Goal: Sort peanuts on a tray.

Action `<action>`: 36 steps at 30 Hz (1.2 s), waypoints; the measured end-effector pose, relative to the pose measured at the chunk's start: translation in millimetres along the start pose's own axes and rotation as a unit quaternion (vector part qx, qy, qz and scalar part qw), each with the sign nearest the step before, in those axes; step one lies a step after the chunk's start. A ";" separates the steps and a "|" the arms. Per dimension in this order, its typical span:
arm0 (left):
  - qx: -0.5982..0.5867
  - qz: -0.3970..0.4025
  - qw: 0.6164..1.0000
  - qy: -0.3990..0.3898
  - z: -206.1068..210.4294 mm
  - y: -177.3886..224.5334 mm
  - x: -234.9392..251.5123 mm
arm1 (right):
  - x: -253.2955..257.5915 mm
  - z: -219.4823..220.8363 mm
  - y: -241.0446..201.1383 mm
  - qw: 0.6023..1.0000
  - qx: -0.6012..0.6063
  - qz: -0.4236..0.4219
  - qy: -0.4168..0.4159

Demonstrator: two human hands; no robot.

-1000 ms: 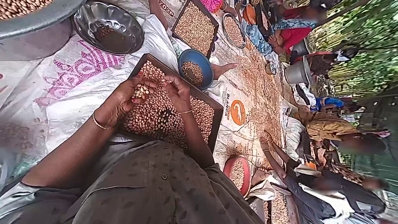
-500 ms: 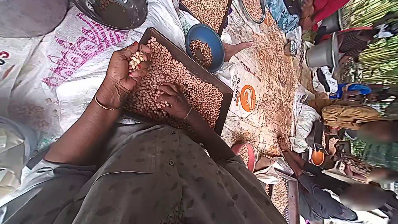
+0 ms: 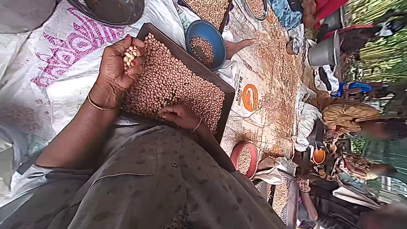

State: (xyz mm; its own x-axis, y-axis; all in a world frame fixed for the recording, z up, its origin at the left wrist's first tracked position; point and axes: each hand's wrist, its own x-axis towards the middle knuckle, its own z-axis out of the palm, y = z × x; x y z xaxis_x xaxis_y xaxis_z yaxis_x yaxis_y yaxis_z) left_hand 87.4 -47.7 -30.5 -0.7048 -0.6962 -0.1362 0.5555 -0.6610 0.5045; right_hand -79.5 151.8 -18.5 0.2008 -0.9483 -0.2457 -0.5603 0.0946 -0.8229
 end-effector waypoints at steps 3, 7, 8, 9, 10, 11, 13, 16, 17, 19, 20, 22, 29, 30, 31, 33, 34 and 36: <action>-0.014 0.002 1.000 -0.005 -1.4 -0.5 0.0 | -4.3 3.9 23.0 0.995 0.060 0.079 -0.012; -0.011 0.009 1.000 -0.013 -2.1 -0.3 2.5 | -4.7 -16.0 38.9 0.952 0.057 0.177 0.243; -0.005 0.007 1.000 -0.013 -0.7 -0.2 2.8 | -2.5 -18.9 39.8 0.947 0.033 0.159 0.279; 0.001 0.005 1.000 -0.012 0.5 0.0 3.2 | -1.2 -20.6 36.9 0.950 0.014 0.128 0.286; 0.003 0.001 1.000 -0.011 1.4 -0.4 2.7 | -0.8 -18.8 30.8 0.957 -0.004 0.088 0.276; 0.004 -0.005 1.000 -0.009 1.8 -0.6 1.6 | -1.1 -13.8 20.9 0.966 -0.026 0.058 0.249; -0.002 -0.007 1.000 -0.005 0.1 -0.2 1.0 | 6.8 -0.3 7.7 0.973 -0.112 0.010 0.204; -0.012 0.002 1.000 -0.014 -4.3 -1.1 1.4 | 16.6 21.8 6.9 0.940 -0.300 0.005 0.161; -0.009 0.006 1.000 -0.013 -4.6 -0.8 1.4 | 23.5 27.6 8.7 0.927 -0.342 0.002 0.157; -0.011 0.017 1.000 -0.011 -5.8 0.1 1.9 | 40.4 34.6 10.8 0.908 -0.389 -0.005 0.152; -0.012 0.021 1.000 -0.009 -5.7 0.3 2.3 | 45.5 35.5 8.4 0.908 -0.393 0.003 0.143; -0.019 0.030 0.999 -0.010 -4.9 0.3 3.0 | 48.7 35.9 6.1 0.907 -0.401 0.022 0.127; -0.013 0.038 0.999 0.005 -6.1 -0.6 2.2 | 56.0 19.4 4.4 0.947 -0.296 0.057 0.111; -0.019 0.039 0.999 0.002 -6.3 -0.6 2.4 | 55.8 11.6 6.2 0.957 -0.247 0.052 0.141; -0.025 0.039 0.999 -0.001 -6.4 -0.6 2.6 | 54.8 2.0 10.7 0.965 -0.171 0.028 0.196; -0.038 0.044 0.998 -0.007 -5.8 -0.7 3.8 | 54.4 -27.4 16.0 0.944 0.058 -0.016 0.326; -0.044 0.047 0.998 -0.010 -6.0 -0.8 3.6 | 56.4 -45.1 15.2 0.901 0.179 -0.032 0.395; -0.053 0.050 0.997 -0.008 -4.7 -0.3 2.5 | 62.3 -78.6 7.8 0.809 0.347 -0.010 0.475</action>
State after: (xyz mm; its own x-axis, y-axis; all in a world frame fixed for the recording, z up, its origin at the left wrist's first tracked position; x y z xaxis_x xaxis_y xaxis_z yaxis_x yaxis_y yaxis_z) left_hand 87.6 -50.6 -35.0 -0.6498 -0.7565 -0.0747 0.6667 -0.6143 0.4221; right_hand -134.5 69.7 0.1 -0.6882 -0.7255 0.0052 0.0868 -0.0895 -0.9922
